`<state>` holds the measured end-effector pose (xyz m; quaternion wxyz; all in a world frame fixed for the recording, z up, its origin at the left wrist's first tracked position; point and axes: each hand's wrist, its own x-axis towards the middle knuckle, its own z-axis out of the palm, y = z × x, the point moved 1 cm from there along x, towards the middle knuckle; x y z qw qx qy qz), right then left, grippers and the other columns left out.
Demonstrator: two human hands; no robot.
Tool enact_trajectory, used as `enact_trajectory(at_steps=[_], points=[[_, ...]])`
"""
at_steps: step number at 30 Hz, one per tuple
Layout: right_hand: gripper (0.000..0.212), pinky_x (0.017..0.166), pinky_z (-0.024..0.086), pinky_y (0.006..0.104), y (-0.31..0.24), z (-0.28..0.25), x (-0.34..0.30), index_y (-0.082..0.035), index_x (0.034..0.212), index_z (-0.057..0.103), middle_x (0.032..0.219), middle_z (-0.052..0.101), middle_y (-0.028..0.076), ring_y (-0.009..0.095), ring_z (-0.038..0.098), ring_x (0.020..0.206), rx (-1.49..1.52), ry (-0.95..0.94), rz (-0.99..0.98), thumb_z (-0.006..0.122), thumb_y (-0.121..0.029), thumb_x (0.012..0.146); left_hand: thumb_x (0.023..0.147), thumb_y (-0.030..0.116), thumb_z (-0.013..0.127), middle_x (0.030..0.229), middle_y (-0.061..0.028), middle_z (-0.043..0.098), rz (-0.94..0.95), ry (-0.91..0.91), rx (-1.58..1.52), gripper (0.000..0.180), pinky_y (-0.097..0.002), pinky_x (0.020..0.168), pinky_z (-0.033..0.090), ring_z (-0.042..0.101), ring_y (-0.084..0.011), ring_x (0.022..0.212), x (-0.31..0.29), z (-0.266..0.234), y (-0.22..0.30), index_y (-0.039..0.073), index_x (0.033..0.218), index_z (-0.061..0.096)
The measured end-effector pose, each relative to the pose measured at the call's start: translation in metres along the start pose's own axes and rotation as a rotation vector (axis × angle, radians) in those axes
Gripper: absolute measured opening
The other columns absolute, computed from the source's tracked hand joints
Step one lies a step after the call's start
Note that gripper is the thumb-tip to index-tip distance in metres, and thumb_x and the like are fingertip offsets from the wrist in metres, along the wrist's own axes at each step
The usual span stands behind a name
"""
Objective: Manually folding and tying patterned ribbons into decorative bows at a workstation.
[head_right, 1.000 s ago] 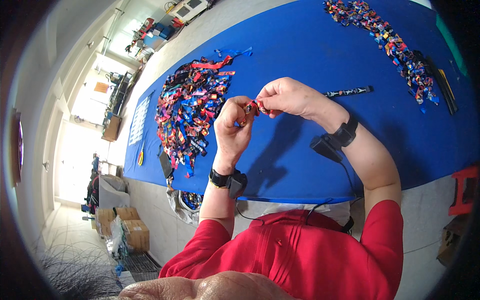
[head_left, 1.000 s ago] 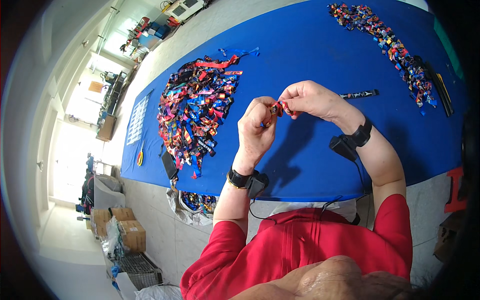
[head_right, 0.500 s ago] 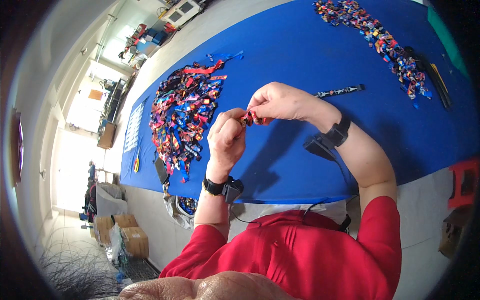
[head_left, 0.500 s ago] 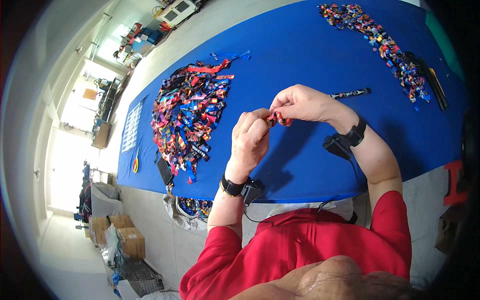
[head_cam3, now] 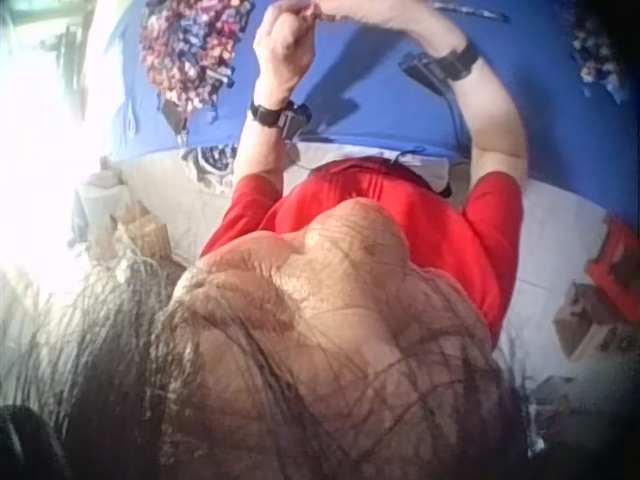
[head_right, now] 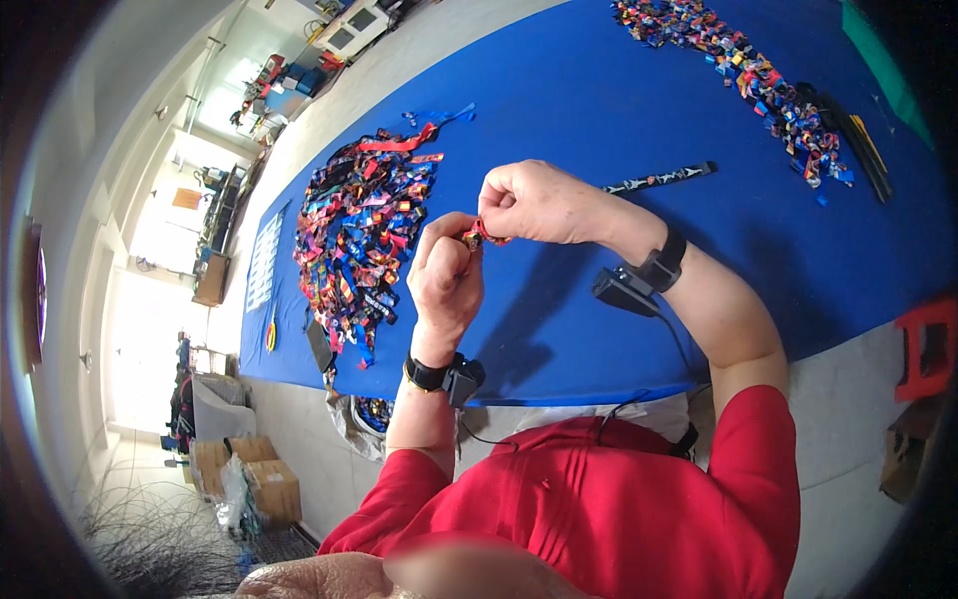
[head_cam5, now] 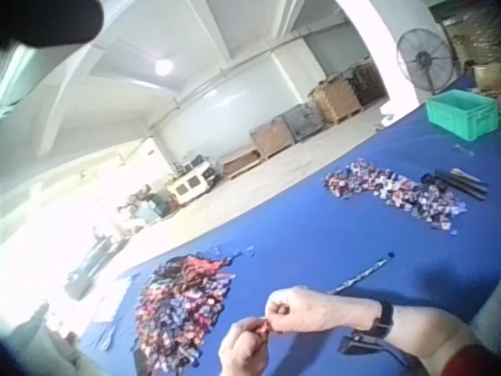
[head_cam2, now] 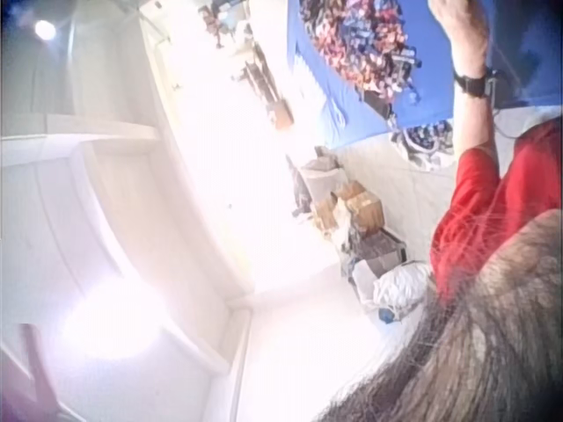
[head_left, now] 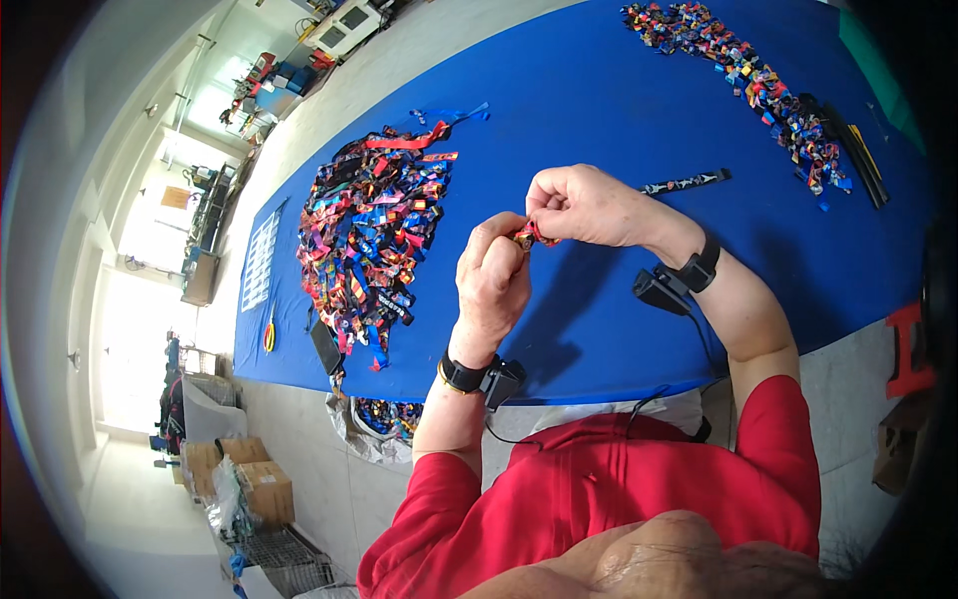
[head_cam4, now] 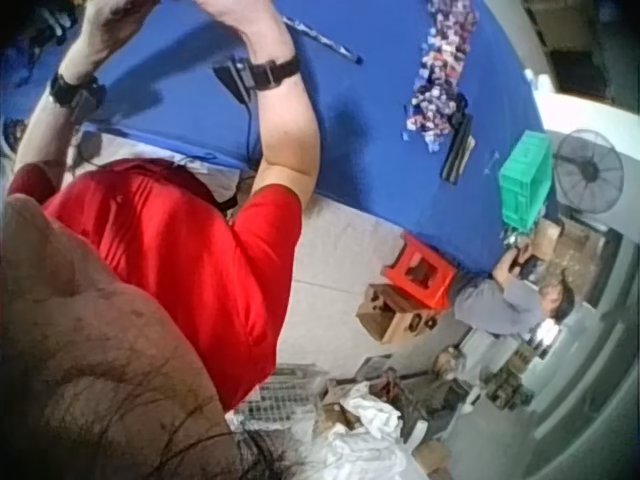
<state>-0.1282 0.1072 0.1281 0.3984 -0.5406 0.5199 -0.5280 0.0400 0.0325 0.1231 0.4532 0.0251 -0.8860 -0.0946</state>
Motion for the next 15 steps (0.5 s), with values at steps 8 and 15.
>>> enact_trajectory(at_steps=[8,15], points=[[0.009,0.063,0.046,0.0217,0.007,-0.004,0.003,-0.002,0.087,0.060,0.078,0.062,0.000,0.005,0.055,0.071,0.059,-0.049,-0.033,0.061,-0.010,0.090,0.071,-0.018,0.068,0.101,-0.0165,0.069,-0.042,0.069,-0.233,0.037,-0.0303,0.062,0.051,0.065,-0.0250,0.077,-0.002,0.003,0.000,0.004,0.069,0.039],[0.010,0.062,0.045,0.0227,0.011,-0.006,0.005,-0.001,0.084,0.063,0.078,0.062,0.000,0.006,0.054,0.071,0.102,-0.060,-0.020,0.063,-0.011,0.086,0.070,-0.018,0.067,0.099,-0.0157,0.070,-0.030,0.024,-0.283,0.037,-0.0299,0.062,0.051,0.066,-0.0246,0.078,-0.002,0.000,-0.002,0.005,0.068,0.038]])
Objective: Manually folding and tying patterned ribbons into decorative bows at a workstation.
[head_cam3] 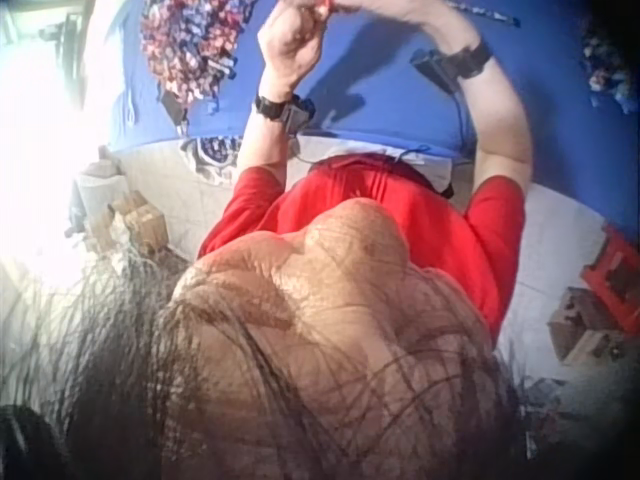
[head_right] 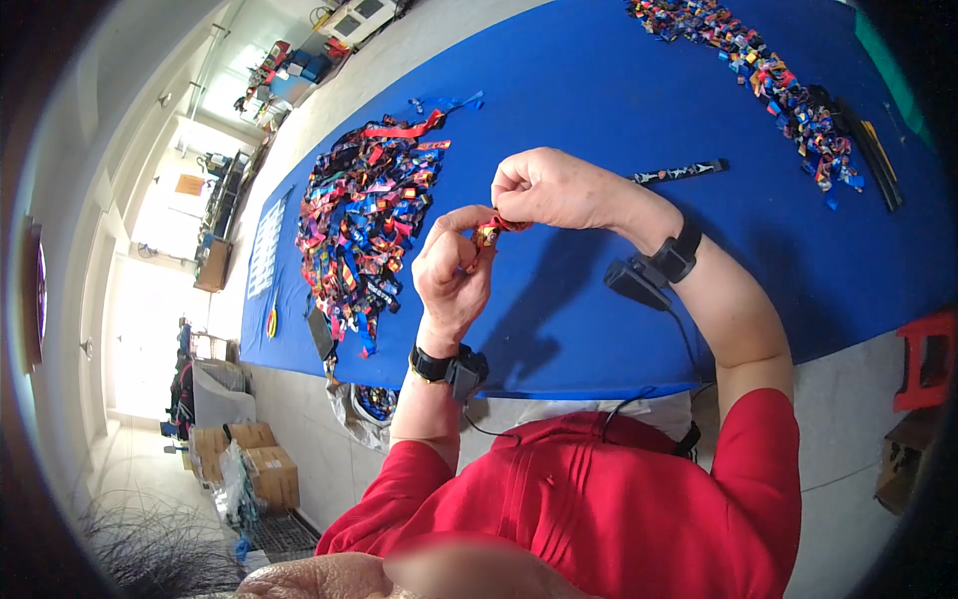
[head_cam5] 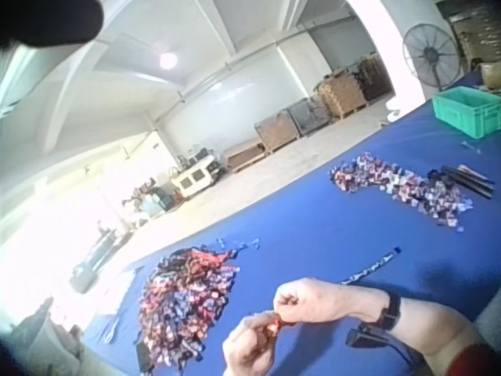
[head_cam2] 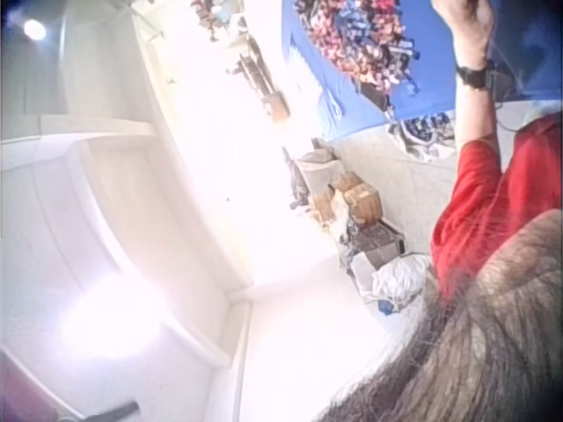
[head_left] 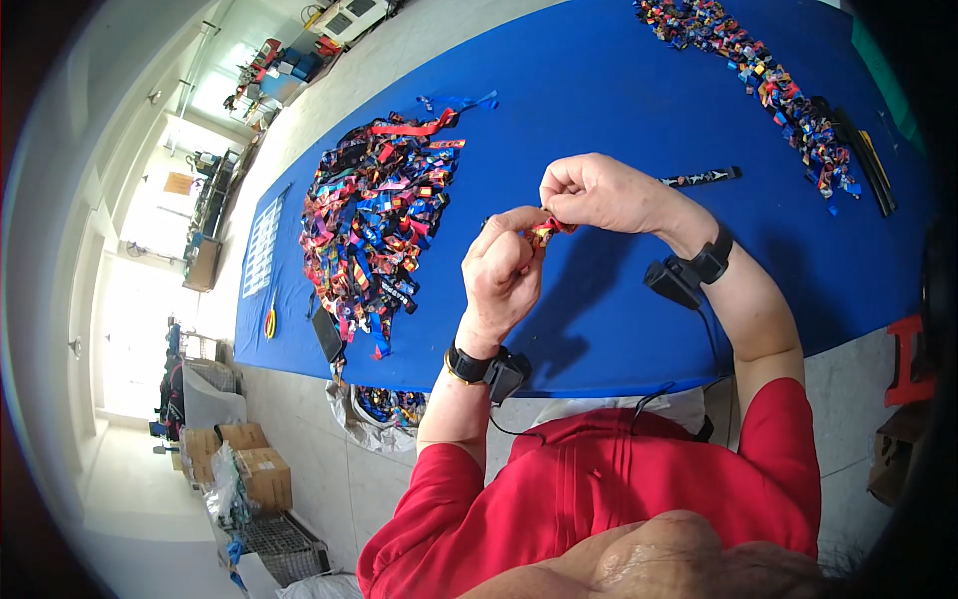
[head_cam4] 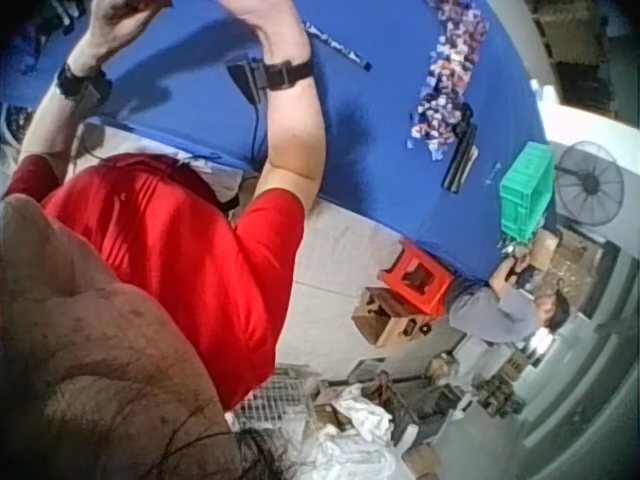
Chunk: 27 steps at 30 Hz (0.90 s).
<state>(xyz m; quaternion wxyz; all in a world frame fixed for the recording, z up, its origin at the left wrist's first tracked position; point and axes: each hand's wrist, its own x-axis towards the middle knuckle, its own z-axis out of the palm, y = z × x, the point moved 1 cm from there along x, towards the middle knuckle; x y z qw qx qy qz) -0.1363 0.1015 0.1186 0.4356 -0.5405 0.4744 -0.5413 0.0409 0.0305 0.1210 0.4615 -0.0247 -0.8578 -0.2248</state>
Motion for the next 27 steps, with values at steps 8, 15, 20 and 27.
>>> enact_trajectory(at_steps=[8,15,20,27], points=[[0.014,0.063,0.045,0.0232,-0.004,0.002,-0.002,0.000,0.087,0.065,0.077,0.062,0.001,0.007,0.055,0.071,-0.004,-0.098,0.036,0.061,-0.014,0.086,0.069,-0.021,0.067,0.099,-0.0192,0.069,0.059,-0.101,-0.014,0.039,-0.0289,0.064,0.053,0.068,-0.0244,0.081,-0.002,-0.010,0.004,0.004,0.067,0.038],[0.017,0.064,0.049,0.0239,-0.011,-0.001,-0.008,0.000,0.089,0.065,0.077,0.064,0.003,0.008,0.059,0.070,-0.066,-0.130,0.036,0.063,-0.016,0.090,0.066,-0.022,0.068,0.097,-0.0180,0.069,0.221,-0.084,0.087,0.039,-0.0321,0.064,0.055,0.068,-0.0281,0.080,-0.002,-0.009,0.005,0.004,0.068,0.038],[0.015,0.060,0.049,0.0252,-0.021,0.001,-0.012,0.000,0.089,0.064,0.076,0.065,0.003,0.009,0.059,0.067,-0.127,-0.129,0.049,0.064,-0.015,0.089,0.067,-0.020,0.070,0.096,-0.0180,0.069,0.232,-0.077,0.147,0.039,-0.0324,0.065,0.055,0.068,-0.0288,0.080,-0.001,-0.007,0.005,0.004,0.068,0.039],[0.010,0.057,0.048,0.0261,-0.018,0.002,-0.009,-0.003,0.085,0.060,0.073,0.062,0.003,0.010,0.058,0.064,-0.208,-0.005,-0.100,0.062,-0.013,0.086,0.068,-0.019,0.071,0.112,-0.0223,0.064,0.145,-0.056,0.203,0.036,-0.0331,0.070,0.057,0.068,-0.0276,0.086,-0.007,-0.002,0.003,0.003,0.066,0.042]])
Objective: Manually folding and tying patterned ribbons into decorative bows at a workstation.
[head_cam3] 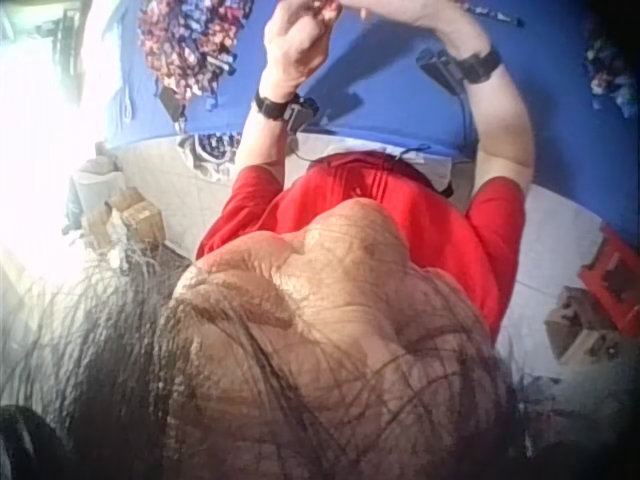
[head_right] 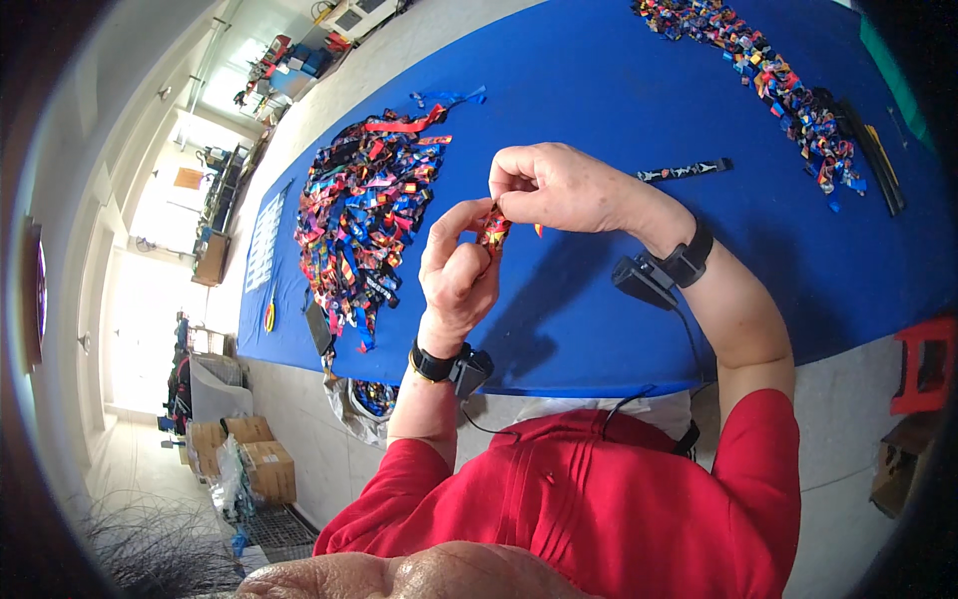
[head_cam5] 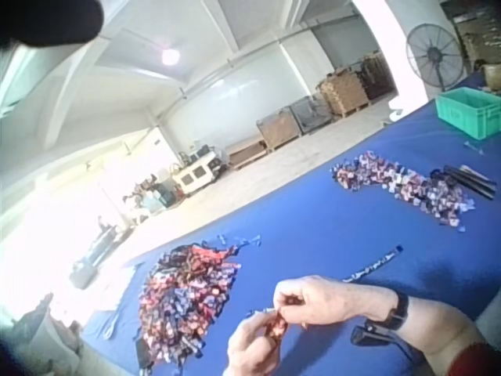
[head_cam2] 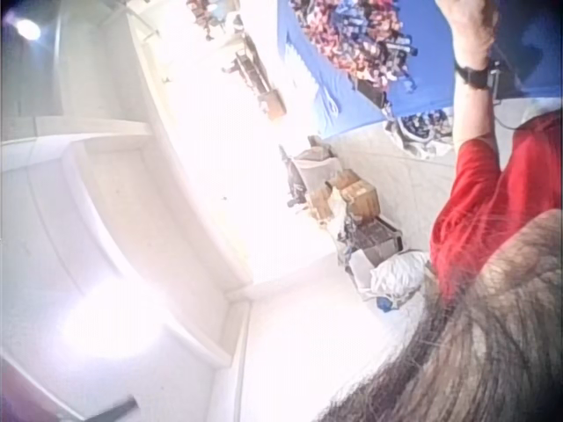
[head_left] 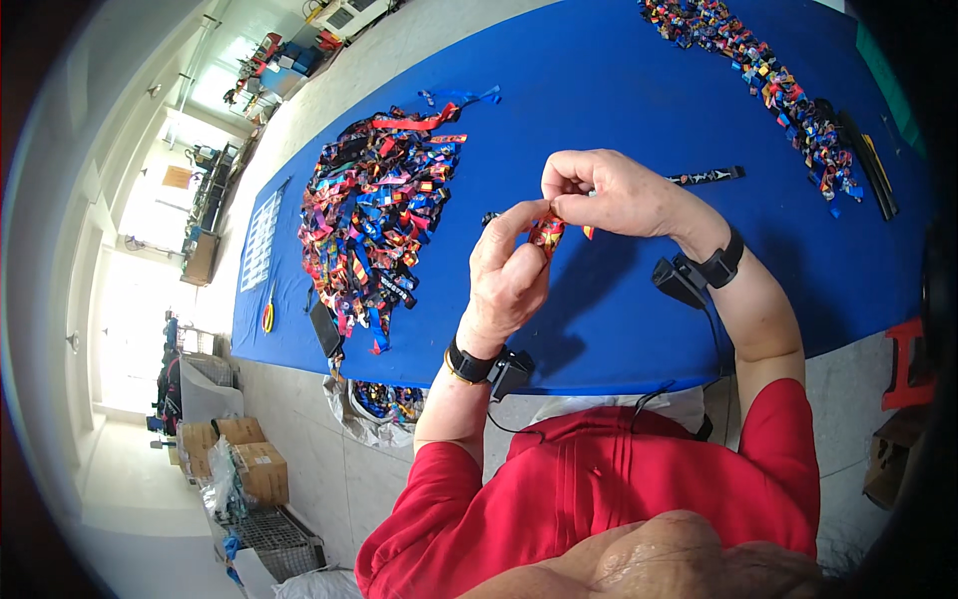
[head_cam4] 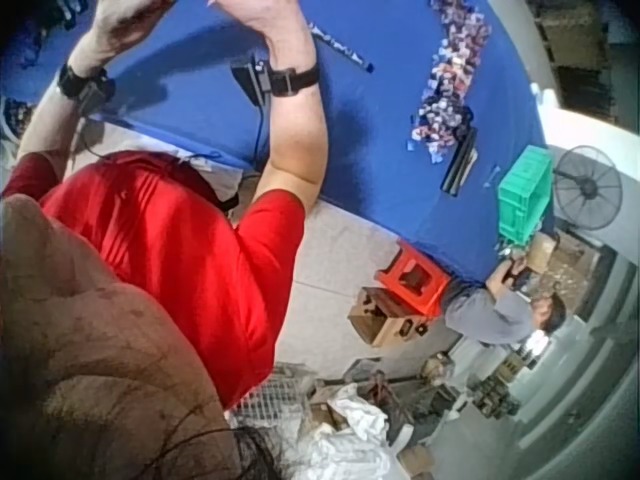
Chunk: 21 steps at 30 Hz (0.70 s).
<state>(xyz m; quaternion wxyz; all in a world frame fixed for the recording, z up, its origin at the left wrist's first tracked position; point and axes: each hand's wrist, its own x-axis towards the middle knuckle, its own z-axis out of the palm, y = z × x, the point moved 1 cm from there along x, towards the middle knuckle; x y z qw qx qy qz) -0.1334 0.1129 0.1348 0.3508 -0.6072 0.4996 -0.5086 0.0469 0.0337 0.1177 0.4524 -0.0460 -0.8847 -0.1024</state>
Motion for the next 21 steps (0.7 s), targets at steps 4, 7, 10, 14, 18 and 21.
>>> enact_trajectory(at_steps=[4,7,10,14,18,21], points=[[0.010,0.060,0.047,0.0257,0.005,-0.002,0.002,-0.003,0.085,0.058,0.073,0.061,0.002,0.008,0.056,0.067,-0.019,0.064,-0.057,0.060,-0.012,0.087,0.072,-0.018,0.070,0.119,-0.0233,0.060,-0.018,-0.022,-0.016,0.035,-0.0342,0.075,0.058,0.068,-0.0282,0.091,-0.001,0.003,-0.003,0.002,0.065,0.042],[0.006,0.061,0.044,0.0231,0.007,-0.002,0.003,-0.004,0.086,0.056,0.074,0.057,-0.001,0.005,0.051,0.069,0.016,0.117,-0.092,0.058,-0.009,0.088,0.073,-0.018,0.070,0.120,-0.0236,0.060,-0.012,-0.034,-0.044,0.034,-0.0348,0.077,0.057,0.067,-0.0292,0.096,0.001,0.005,-0.005,0.001,0.066,0.042],[0.004,0.061,0.041,0.0201,0.012,0.001,0.006,-0.005,0.087,0.054,0.077,0.053,-0.004,0.003,0.047,0.070,0.089,0.160,-0.079,0.056,-0.005,0.090,0.073,-0.017,0.070,0.122,-0.0237,0.058,-0.011,-0.034,-0.069,0.034,-0.0357,0.079,0.057,0.066,-0.0303,0.100,0.001,0.008,-0.006,0.001,0.066,0.042],[0.004,0.062,0.043,0.0198,0.012,0.007,0.007,-0.005,0.089,0.053,0.079,0.054,-0.003,0.003,0.048,0.071,0.071,0.269,-0.127,0.055,-0.006,0.093,0.072,-0.015,0.069,0.122,-0.0239,0.056,-0.031,-0.016,-0.047,0.027,-0.0385,0.079,0.056,0.062,-0.0355,0.102,0.000,0.009,-0.010,0.000,0.069,0.046],[0.005,0.065,0.045,0.0215,0.006,0.005,0.007,-0.004,0.091,0.053,0.081,0.055,-0.002,0.004,0.051,0.074,0.077,0.336,-0.189,0.056,-0.006,0.094,0.072,-0.008,0.077,0.121,-0.0197,0.057,-0.252,0.041,-0.027,0.034,-0.0339,0.076,0.055,0.062,-0.0265,0.096,0.004,0.009,-0.013,0.003,0.070,0.046],[0.004,0.068,0.048,0.0239,0.006,-0.001,0.006,-0.002,0.093,0.053,0.083,0.056,0.001,0.007,0.055,0.077,-0.091,0.409,-0.238,0.055,-0.006,0.095,0.073,-0.006,0.077,0.121,-0.0172,0.057,-0.375,0.014,-0.046,0.032,-0.0327,0.079,0.054,0.061,-0.0243,0.099,0.009,0.007,-0.016,0.003,0.075,0.047]])
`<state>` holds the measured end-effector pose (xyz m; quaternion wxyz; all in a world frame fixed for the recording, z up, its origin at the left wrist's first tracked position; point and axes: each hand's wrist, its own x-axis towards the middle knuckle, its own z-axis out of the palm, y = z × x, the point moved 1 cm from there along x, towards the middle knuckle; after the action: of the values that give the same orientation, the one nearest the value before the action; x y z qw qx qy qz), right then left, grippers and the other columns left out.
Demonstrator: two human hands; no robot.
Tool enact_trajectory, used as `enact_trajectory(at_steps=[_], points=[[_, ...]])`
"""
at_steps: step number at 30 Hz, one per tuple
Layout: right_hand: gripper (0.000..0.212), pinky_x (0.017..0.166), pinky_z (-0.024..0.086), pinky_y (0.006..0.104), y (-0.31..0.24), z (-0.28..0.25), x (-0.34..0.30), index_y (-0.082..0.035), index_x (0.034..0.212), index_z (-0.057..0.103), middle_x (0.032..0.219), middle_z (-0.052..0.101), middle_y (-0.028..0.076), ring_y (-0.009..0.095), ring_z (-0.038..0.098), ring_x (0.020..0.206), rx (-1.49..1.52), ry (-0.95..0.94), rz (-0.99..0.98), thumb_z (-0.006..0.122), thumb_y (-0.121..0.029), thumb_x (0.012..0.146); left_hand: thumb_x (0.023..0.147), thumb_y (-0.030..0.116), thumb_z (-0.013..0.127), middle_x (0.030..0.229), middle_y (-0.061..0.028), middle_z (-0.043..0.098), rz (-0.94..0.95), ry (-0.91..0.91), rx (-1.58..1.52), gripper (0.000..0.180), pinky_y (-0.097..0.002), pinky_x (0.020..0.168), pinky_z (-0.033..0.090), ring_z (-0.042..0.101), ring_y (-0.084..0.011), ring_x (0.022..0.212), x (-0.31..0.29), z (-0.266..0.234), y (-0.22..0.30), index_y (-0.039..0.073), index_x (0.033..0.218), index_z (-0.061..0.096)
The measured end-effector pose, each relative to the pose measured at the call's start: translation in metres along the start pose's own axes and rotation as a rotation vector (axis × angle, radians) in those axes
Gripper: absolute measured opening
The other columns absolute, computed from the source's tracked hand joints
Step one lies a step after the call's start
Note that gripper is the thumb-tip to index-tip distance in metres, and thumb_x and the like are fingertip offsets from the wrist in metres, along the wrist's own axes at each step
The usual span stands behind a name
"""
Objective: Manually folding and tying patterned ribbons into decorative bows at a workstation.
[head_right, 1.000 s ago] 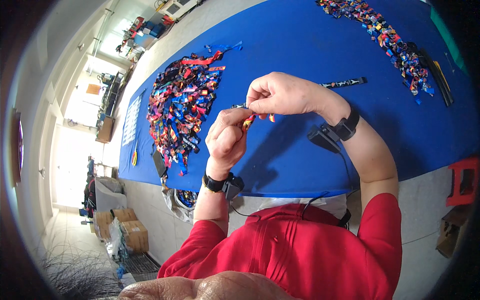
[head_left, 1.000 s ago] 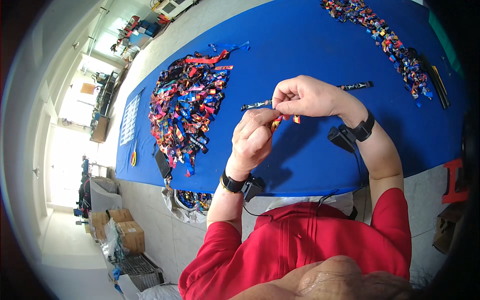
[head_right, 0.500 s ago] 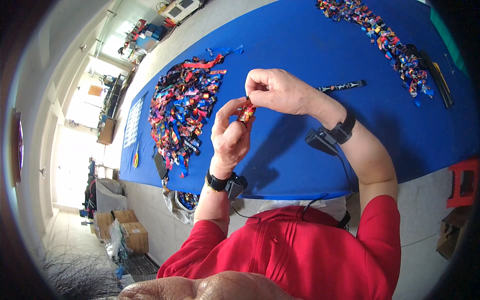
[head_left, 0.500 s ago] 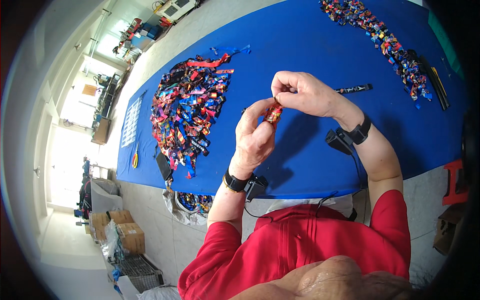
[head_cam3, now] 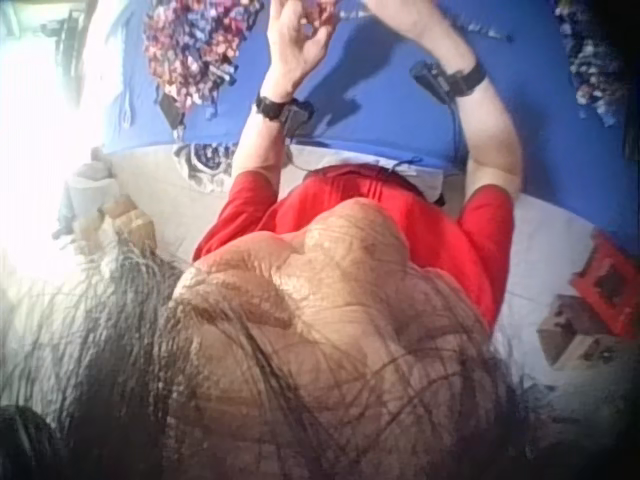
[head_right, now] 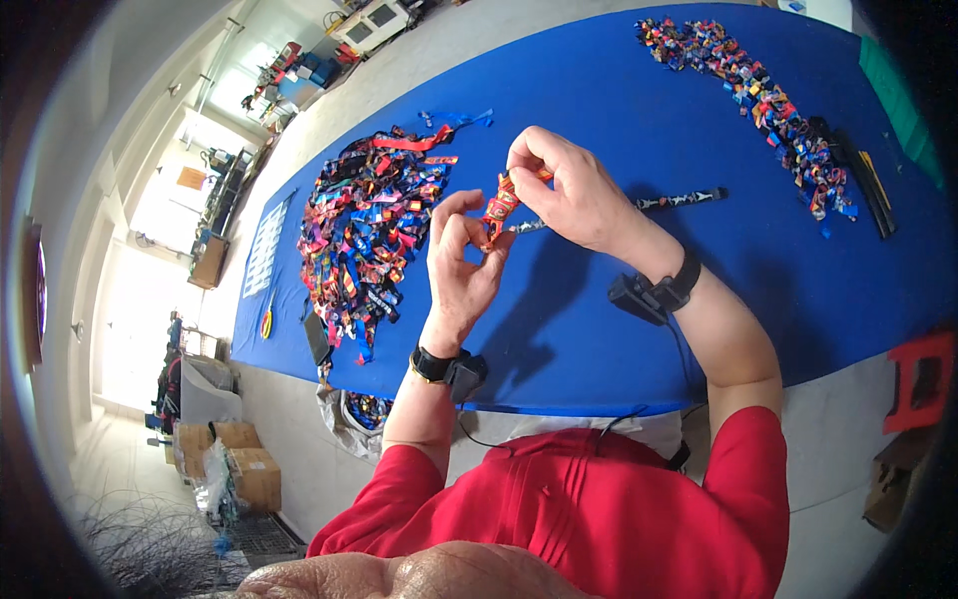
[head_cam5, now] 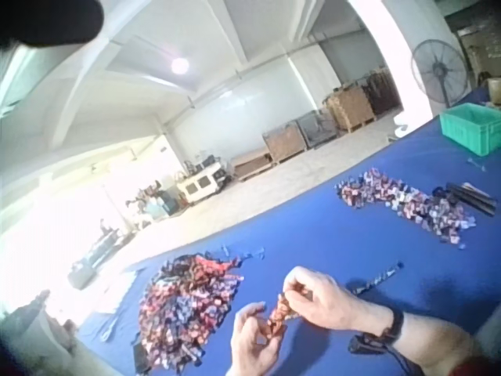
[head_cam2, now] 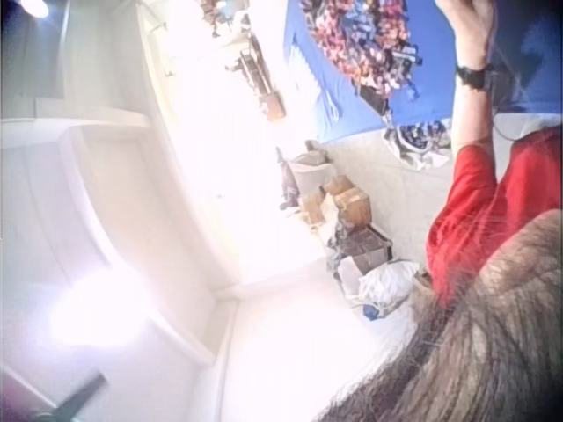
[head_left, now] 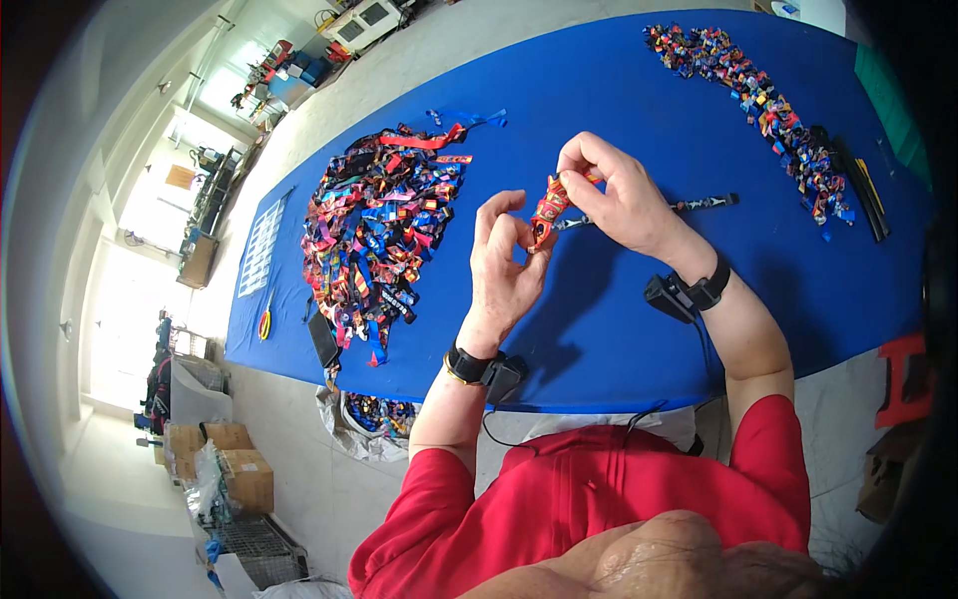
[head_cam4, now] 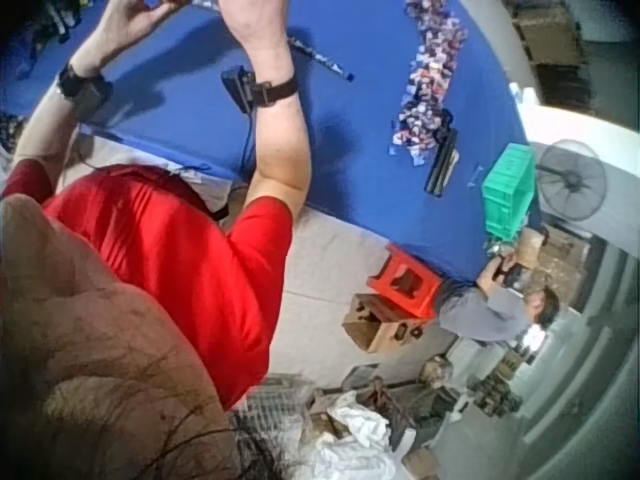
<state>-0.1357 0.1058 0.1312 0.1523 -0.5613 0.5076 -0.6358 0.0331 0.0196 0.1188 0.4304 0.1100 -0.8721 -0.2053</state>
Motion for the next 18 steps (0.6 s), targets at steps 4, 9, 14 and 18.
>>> enact_trajectory(at_steps=[4,9,14,18], points=[[0.002,0.069,0.049,0.0256,0.003,-0.004,0.001,-0.002,0.097,0.054,0.088,0.057,0.004,0.009,0.057,0.078,-0.093,0.086,-0.156,0.055,-0.003,0.095,0.079,-0.006,0.068,0.120,-0.0145,0.057,-0.212,-0.125,-0.310,0.023,-0.0329,0.085,0.051,0.061,-0.0214,0.106,0.001,0.005,-0.013,0.002,0.090,0.050],[0.004,0.071,0.049,0.0311,-0.004,-0.007,0.003,-0.002,0.095,0.054,0.088,0.058,0.008,0.017,0.059,0.079,-0.048,0.125,-0.132,0.057,-0.001,0.092,0.096,0.003,0.050,0.124,-0.0096,0.059,-0.522,-0.252,-1.014,0.028,-0.0330,0.097,0.049,0.060,-0.0169,0.109,0.004,0.001,-0.036,0.003,0.123,0.055],[0.006,0.072,0.049,0.0299,-0.009,-0.009,0.002,-0.003,0.096,0.056,0.090,0.059,0.007,0.015,0.059,0.081,-0.065,0.081,-0.101,0.059,0.000,0.092,0.101,0.015,0.051,0.130,-0.0116,0.058,-0.673,-0.208,-1.249,0.032,-0.0344,0.095,0.050,0.060,-0.0200,0.115,0.011,0.004,-0.029,0.003,0.131,0.052],[0.004,0.071,0.049,0.0282,0.001,-0.006,0.005,-0.003,0.095,0.057,0.090,0.059,0.006,0.014,0.059,0.080,-0.141,0.092,-0.186,0.059,-0.001,0.093,0.103,0.015,0.050,0.135,-0.0127,0.057,-0.446,-0.081,-1.248,0.034,-0.0350,0.093,0.051,0.061,-0.0209,0.115,0.014,0.004,-0.024,0.004,0.135,0.051]])
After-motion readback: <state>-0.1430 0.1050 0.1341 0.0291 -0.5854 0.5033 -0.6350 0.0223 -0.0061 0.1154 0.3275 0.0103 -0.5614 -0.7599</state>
